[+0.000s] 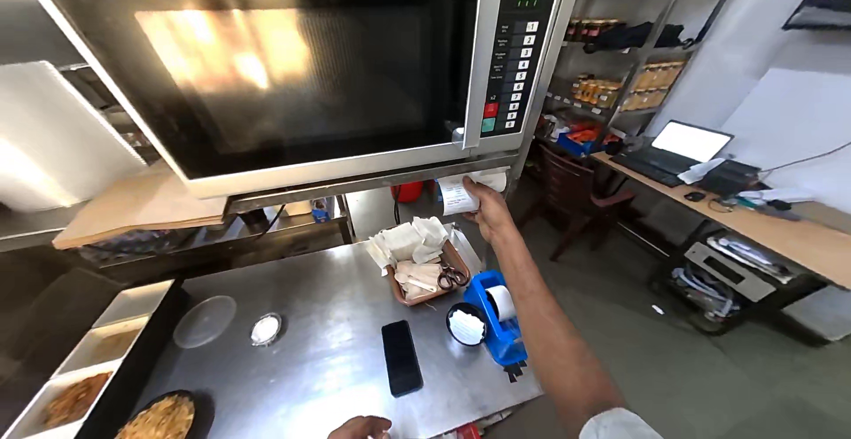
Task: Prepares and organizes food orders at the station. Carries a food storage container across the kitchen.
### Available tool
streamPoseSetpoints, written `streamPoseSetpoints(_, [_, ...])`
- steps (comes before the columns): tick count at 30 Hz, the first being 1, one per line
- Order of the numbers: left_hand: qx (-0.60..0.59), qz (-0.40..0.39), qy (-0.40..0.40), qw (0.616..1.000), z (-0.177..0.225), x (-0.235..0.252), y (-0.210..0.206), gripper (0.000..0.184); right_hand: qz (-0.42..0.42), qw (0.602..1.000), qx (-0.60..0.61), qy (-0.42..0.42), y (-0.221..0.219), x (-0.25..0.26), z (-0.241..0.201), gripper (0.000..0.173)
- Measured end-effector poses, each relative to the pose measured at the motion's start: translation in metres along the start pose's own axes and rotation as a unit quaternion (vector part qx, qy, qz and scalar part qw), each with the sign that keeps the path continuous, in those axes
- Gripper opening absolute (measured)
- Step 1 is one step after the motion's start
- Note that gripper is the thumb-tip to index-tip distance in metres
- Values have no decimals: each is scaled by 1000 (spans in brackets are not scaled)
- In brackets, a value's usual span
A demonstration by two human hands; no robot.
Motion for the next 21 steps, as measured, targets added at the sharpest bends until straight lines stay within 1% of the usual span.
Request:
streamPoseSetpoints(2, [15,-20,0,1000,3,5,-5,35,-2,1000,20,-19,-11,5,-7,48])
streamPoseSetpoints(4, [33,-15,-17,999,8,16,0,34,25,999,12,22,-16,-8,-20,36])
streamPoseSetpoints(6, [39,40,-47,997,18,29,12,33,40,995,3,88,-15,-45,-30,23])
streamPoseSetpoints(7, [24,84,-58,995,25,32,23,32,29,993,3,115,-22,-72,-26,19])
streamPoseSetpoints(8, [-14,130,-62,990,30,31,34,35,7,991,5,133,-34,-99,-14,17])
streamPoseSetpoints(9, [-77,175,-60,980,31,27,43,40,-26,991,-4,131,-51,-124,12,17])
streamPoseSetpoints(10, [-154,213,-56,963,26,19,49,48,-63,992,-28,108,-72,-147,50,19])
streamPoseSetpoints(12, [-270,272,-40,923,4,0,58,63,-132,989,-66,20,-119,-177,149,19])
streamPoseSetpoints(13, [-297,299,-16,907,-12,-13,60,62,-157,984,-70,-41,-142,-188,203,19])
streamPoseSetpoints(14, [-306,334,19,891,-29,-29,61,51,-177,977,-68,-99,-163,-195,254,19])
streamPoseSetpoints(15, [-301,372,65,876,-49,-45,63,38,-191,968,-68,-147,-181,-199,297,20])
streamPoseSetpoints(16, [-277,409,118,861,-72,-61,65,30,-196,960,-75,-184,-197,-199,333,21])
streamPoseSetpoints(17, [-244,439,167,849,-96,-78,69,29,-196,954,-93,-206,-211,-196,362,22])
streamPoseSetpoints(18, [-206,451,208,843,-119,-93,74,31,-193,950,-123,-214,-223,-191,385,23])
streamPoseSetpoints(19, [-171,450,243,842,-140,-106,79,34,-192,946,-157,-210,-233,-185,405,24])
streamPoseSetpoints(21, [-95,416,306,851,-178,-124,91,38,-188,929,-260,-184,-249,-171,437,30])
Point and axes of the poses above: each hand's wrist, its own x-axis towards the middle knuckle, its own y-axis out of the back of the hand, z = x × y, the point moved 8 cm from there along x, towards the middle knuckle, and after that the axes turned 15 degrees about -y, right-handed, at the moved point
